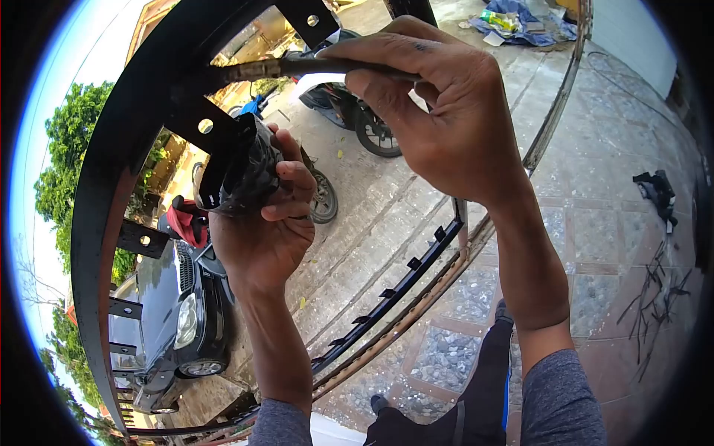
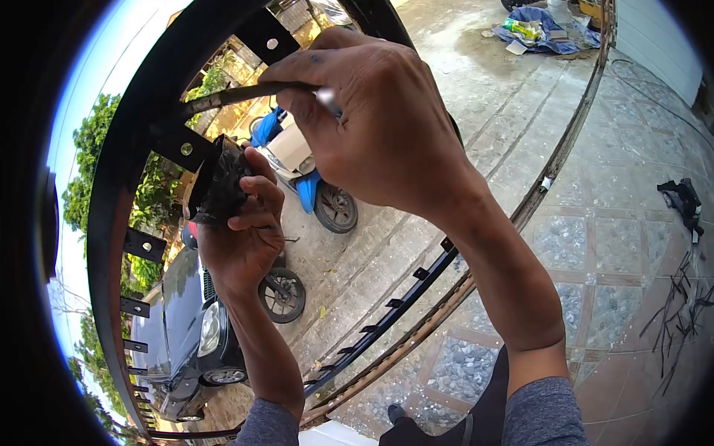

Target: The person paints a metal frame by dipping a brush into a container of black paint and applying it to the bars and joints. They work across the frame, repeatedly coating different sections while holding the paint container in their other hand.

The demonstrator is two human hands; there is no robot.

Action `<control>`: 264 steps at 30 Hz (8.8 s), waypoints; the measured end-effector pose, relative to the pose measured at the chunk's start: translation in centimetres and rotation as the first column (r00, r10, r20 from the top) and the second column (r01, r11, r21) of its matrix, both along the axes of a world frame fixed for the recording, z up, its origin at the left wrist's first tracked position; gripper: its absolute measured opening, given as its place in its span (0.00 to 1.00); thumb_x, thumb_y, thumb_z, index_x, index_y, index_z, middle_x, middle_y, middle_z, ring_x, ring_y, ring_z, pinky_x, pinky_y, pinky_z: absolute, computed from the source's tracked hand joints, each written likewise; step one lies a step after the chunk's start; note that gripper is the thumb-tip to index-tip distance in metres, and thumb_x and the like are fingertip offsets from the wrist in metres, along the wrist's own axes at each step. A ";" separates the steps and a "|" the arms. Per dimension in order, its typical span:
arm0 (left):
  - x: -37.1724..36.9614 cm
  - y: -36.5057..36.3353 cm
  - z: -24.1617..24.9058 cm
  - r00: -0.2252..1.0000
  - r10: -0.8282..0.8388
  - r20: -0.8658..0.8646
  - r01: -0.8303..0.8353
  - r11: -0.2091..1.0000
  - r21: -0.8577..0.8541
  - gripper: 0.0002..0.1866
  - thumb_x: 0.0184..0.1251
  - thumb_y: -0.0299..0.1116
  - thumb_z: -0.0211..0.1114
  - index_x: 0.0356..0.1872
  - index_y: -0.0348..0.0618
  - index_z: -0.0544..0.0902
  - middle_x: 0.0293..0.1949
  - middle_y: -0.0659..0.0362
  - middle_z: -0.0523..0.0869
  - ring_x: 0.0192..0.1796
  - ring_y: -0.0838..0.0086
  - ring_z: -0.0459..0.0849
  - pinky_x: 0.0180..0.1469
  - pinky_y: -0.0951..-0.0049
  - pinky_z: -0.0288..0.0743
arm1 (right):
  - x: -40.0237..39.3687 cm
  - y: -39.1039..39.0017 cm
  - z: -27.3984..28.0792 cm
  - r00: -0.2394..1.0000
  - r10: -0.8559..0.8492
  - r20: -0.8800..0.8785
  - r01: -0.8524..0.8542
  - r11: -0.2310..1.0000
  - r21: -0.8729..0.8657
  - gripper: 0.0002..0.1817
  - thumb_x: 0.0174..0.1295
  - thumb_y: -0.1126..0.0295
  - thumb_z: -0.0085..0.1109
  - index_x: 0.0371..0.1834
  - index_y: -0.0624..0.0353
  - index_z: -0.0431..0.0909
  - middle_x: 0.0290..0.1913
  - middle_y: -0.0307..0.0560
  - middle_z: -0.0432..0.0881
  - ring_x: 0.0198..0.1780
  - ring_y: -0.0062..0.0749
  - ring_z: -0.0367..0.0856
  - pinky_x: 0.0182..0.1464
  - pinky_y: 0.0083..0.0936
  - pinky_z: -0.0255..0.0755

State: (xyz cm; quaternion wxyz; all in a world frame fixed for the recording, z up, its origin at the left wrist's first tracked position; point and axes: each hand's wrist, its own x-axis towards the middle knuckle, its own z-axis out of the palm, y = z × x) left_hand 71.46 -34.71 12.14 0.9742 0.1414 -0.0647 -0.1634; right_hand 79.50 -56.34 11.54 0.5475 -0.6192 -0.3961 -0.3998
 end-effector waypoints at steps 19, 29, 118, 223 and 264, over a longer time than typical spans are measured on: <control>2.8 -1.5 -1.3 1.000 -0.028 -0.013 0.029 0.997 0.073 0.26 0.71 0.44 0.59 0.66 0.44 0.72 0.62 0.59 0.76 0.55 0.69 0.77 0.38 0.77 0.77 | 4.4 -4.8 -3.4 0.930 -0.321 -0.178 0.361 0.888 0.285 0.12 0.69 0.72 0.61 0.52 0.62 0.85 0.40 0.42 0.86 0.34 0.17 0.82 0.35 0.13 0.72; 2.8 -0.6 -1.8 0.998 -0.022 -0.051 0.026 0.996 0.080 0.27 0.71 0.46 0.58 0.66 0.43 0.73 0.61 0.59 0.78 0.55 0.67 0.78 0.39 0.76 0.78 | 0.9 -1.7 -2.7 0.842 -0.485 -0.236 0.540 0.772 0.335 0.13 0.62 0.77 0.61 0.50 0.67 0.83 0.32 0.50 0.79 0.27 0.37 0.80 0.29 0.31 0.74; -5.6 4.4 -1.8 0.996 0.079 -0.049 -0.072 0.989 0.127 0.27 0.72 0.48 0.53 0.62 0.37 0.75 0.60 0.52 0.78 0.54 0.62 0.79 0.37 0.74 0.80 | -9.9 5.7 -1.7 0.809 0.528 -0.260 -0.374 0.802 0.466 0.15 0.69 0.76 0.56 0.56 0.67 0.82 0.27 0.41 0.84 0.16 0.07 0.68 0.17 0.10 0.58; -11.9 8.1 -4.0 0.994 0.105 -0.006 -0.104 0.990 0.093 0.32 0.71 0.54 0.55 0.68 0.43 0.71 0.63 0.54 0.75 0.53 0.60 0.79 0.37 0.73 0.79 | -18.6 5.9 -1.0 0.872 0.068 -0.485 -0.016 0.994 0.109 0.17 0.68 0.74 0.56 0.58 0.65 0.81 0.26 0.40 0.80 0.18 0.12 0.67 0.20 0.12 0.57; -10.1 7.1 -2.8 0.996 0.082 -0.028 -0.080 0.992 0.094 0.30 0.72 0.53 0.53 0.62 0.37 0.76 0.54 0.49 0.81 0.45 0.67 0.80 0.33 0.78 0.78 | -17.3 6.0 -0.2 0.937 -0.018 -0.349 -0.079 0.962 -0.262 0.10 0.58 0.77 0.68 0.42 0.65 0.83 0.30 0.47 0.81 0.24 0.24 0.74 0.24 0.21 0.65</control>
